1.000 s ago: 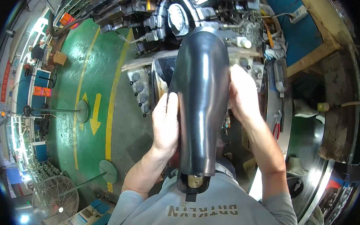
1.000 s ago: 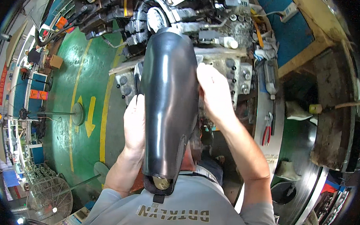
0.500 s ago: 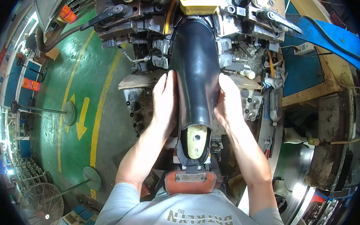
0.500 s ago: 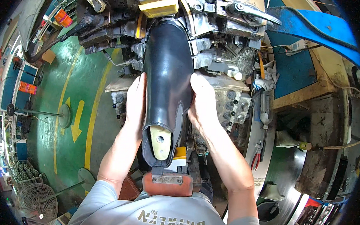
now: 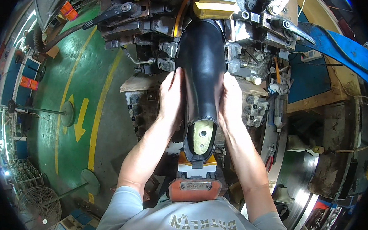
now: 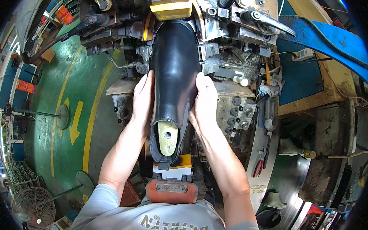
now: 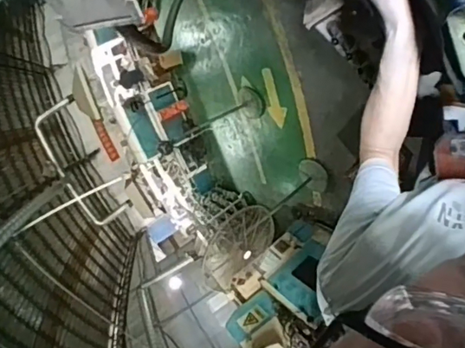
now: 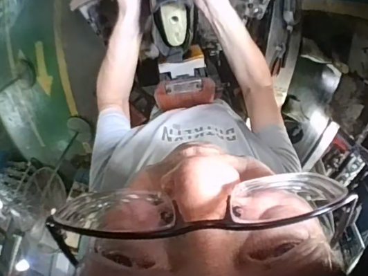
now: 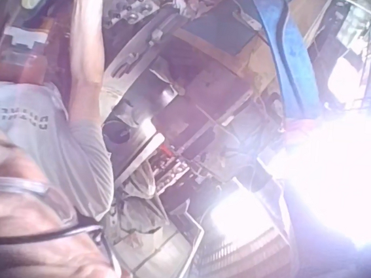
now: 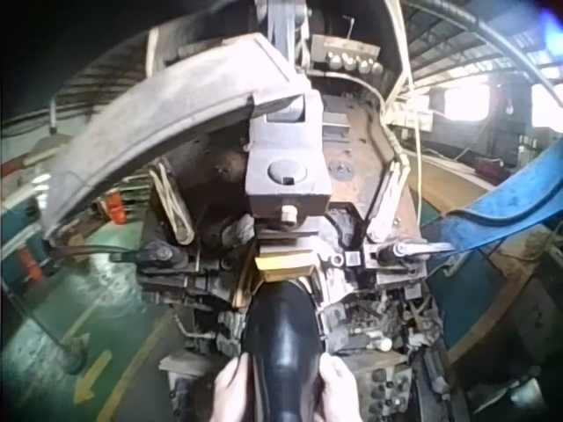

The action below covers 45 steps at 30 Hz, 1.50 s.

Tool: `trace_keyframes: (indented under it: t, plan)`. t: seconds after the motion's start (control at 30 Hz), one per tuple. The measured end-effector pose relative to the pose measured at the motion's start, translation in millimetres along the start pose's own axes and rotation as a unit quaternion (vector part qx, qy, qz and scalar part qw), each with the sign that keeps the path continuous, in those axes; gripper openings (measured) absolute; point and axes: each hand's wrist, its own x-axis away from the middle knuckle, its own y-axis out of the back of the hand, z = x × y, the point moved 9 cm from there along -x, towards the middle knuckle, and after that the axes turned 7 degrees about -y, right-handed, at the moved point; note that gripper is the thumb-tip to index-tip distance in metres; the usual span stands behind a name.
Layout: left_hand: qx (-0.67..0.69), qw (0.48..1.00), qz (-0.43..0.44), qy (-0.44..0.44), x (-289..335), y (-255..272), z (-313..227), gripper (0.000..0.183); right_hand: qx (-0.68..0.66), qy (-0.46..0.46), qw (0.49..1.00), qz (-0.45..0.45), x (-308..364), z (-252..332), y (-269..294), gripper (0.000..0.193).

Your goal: The person repeatedly places black leather shoe uppers onto a last mounted on a machine, secures them, and removes them. The person then places the shoe uppers onto a nearby metal table. This cycle is repeated multiple times throughout the video.

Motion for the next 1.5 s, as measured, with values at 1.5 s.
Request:
trace_keyframes:
  t: [1.5]
  plan:
    - [-0.256,0.745,0.366,-0.495,87.7,-82.1,-96.7,0.022,0.108,-0.094,0.990,0.010,25.8,-21.5,-16.5,0.051]
